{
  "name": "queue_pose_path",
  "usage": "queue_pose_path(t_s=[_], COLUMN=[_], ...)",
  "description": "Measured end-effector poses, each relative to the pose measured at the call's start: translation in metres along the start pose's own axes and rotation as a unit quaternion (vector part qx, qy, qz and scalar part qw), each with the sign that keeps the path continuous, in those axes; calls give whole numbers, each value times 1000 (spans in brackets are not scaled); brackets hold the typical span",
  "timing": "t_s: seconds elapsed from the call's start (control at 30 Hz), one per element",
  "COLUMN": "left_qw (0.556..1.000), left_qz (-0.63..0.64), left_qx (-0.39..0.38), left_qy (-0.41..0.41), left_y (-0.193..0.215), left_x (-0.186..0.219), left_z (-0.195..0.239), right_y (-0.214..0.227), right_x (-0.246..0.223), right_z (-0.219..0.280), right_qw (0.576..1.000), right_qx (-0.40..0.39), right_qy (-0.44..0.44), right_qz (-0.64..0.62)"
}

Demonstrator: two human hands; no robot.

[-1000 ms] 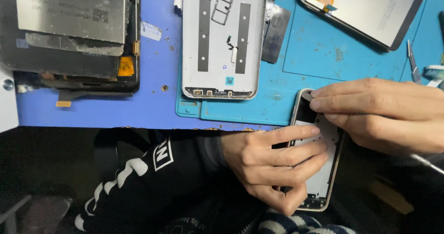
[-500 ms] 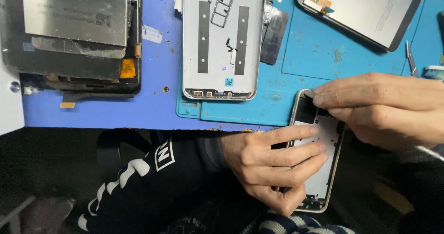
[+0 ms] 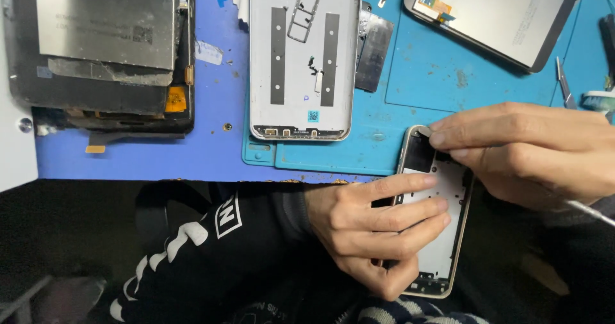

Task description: Cleaning and prying a smartphone frame as part of a repair or remanufacturing process.

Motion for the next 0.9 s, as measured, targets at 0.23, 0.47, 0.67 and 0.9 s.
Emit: queue_pose_path(t_s=[0.23,0.47,0.67,0.9], left_qw=[999,984,951,964], left_qz=[5,-96,-150,-25], left_qx=[-37,-150,-215,-211], left_qy=[-14,28,162,160], left_y=[19,54,57,22], left_x=[8,42,46,30], left_z=[-3,-19,-59,-76], right_y=[4,-26,-24,-28], right_x=[-8,30,-45,-64], right_z=[-1,127,93,104], right_qw=[998,955,826,847], right_qx=[23,110,271,277], right_qy=[-67,-260,-484,-453], right_qz=[1,-91,-100,39])
Point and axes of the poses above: each hand's wrist, its own z-axis away from the middle knuckle, its own y-axis out of the back of the hand, x = y × z, the point moved 1 cm from there along -z, towards the middle knuckle, and after that the axes turned 7 degrees about z, right-handed, at the moved point
